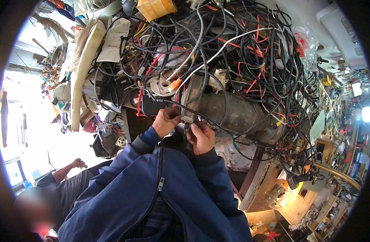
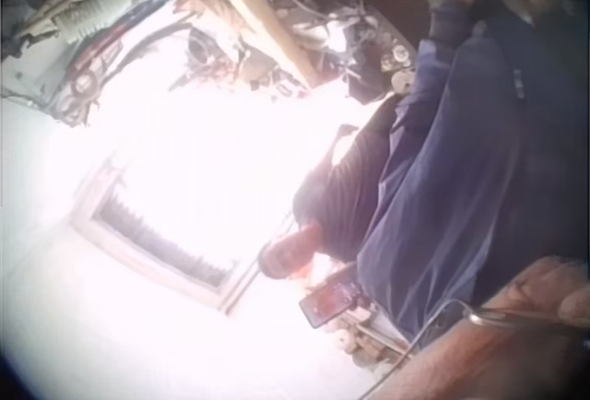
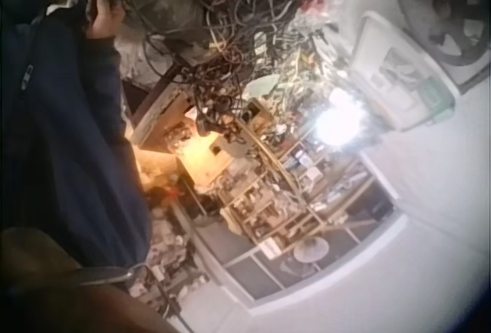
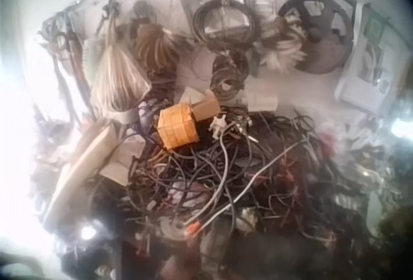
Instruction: The person works on a tangled mass of wires and electronic components, using a red handheld tool to strip or cut wires. They repeatedly handle small wire ends and connectors, moving between the wire pile and a cluttered workbench.
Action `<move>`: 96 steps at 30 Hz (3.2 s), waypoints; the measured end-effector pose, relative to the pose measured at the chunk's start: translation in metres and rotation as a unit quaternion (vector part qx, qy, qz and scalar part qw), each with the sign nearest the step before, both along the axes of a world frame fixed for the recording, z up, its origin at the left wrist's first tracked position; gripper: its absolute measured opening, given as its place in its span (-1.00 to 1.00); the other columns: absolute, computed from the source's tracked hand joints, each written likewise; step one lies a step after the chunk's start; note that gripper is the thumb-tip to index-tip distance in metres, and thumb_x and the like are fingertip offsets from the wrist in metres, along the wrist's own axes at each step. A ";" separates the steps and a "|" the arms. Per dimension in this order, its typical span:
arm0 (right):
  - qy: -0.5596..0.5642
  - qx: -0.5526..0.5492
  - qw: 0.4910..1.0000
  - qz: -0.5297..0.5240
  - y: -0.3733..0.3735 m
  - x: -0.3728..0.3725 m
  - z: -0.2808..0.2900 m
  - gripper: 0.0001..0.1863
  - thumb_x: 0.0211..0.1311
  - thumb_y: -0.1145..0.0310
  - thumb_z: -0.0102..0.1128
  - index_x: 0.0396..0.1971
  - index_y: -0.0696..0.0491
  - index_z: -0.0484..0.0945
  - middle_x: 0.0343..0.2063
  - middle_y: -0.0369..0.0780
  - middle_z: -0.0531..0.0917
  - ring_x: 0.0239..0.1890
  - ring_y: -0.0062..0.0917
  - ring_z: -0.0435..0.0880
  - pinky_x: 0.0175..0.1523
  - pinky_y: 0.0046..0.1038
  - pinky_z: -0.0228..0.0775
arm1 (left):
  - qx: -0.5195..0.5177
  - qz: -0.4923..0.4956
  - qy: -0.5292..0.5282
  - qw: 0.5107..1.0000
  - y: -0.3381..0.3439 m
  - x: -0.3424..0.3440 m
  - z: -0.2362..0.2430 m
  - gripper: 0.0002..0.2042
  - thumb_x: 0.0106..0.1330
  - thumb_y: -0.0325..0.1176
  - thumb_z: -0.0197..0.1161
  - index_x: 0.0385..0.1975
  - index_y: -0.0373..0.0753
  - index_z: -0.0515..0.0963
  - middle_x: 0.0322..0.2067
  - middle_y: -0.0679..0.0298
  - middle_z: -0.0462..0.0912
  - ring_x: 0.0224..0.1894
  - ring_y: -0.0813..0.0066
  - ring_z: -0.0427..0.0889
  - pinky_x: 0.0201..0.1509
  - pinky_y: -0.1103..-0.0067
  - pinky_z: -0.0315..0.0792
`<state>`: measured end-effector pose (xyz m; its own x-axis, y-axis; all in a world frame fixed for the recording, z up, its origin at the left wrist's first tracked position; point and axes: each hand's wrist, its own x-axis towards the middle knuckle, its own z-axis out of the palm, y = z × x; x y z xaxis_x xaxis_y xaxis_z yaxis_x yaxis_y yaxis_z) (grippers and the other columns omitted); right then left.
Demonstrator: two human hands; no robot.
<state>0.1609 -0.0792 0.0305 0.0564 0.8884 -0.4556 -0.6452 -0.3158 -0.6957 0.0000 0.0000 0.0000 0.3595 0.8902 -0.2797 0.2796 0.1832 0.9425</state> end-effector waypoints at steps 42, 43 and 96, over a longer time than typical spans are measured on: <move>-0.181 -0.055 0.981 -0.041 0.017 -0.018 -0.003 -0.97 0.07 0.57 0.14 -0.52 0.18 0.54 -0.65 -0.35 0.52 -0.63 -0.74 0.38 -0.55 -0.64 0.12 | -0.018 0.030 -0.058 0.998 -0.002 0.002 -0.001 -0.86 0.16 -0.46 0.26 -0.42 -0.44 0.58 -0.54 0.18 0.63 -0.48 0.58 0.53 -0.35 0.56 0.42; -0.175 -0.048 0.982 -0.045 0.018 -0.018 -0.004 -0.97 0.07 0.57 0.15 -0.52 0.18 0.54 -0.65 -0.35 0.52 -0.63 -0.73 0.39 -0.55 -0.64 0.12 | -0.016 0.024 -0.049 0.998 -0.001 0.002 0.002 -0.86 0.16 -0.45 0.26 -0.42 -0.44 0.58 -0.54 0.17 0.63 -0.48 0.57 0.53 -0.35 0.56 0.43; -0.160 -0.045 0.982 -0.090 0.021 -0.026 0.003 -0.95 0.05 0.61 0.10 -0.50 0.18 0.54 -0.62 -0.32 0.51 -0.62 -0.70 0.40 -0.52 -0.62 0.17 | -0.012 0.009 0.002 1.000 0.001 0.001 0.005 -0.82 0.13 -0.41 0.26 -0.37 -0.43 0.59 -0.47 0.10 0.66 -0.42 0.46 0.61 -0.27 0.52 0.48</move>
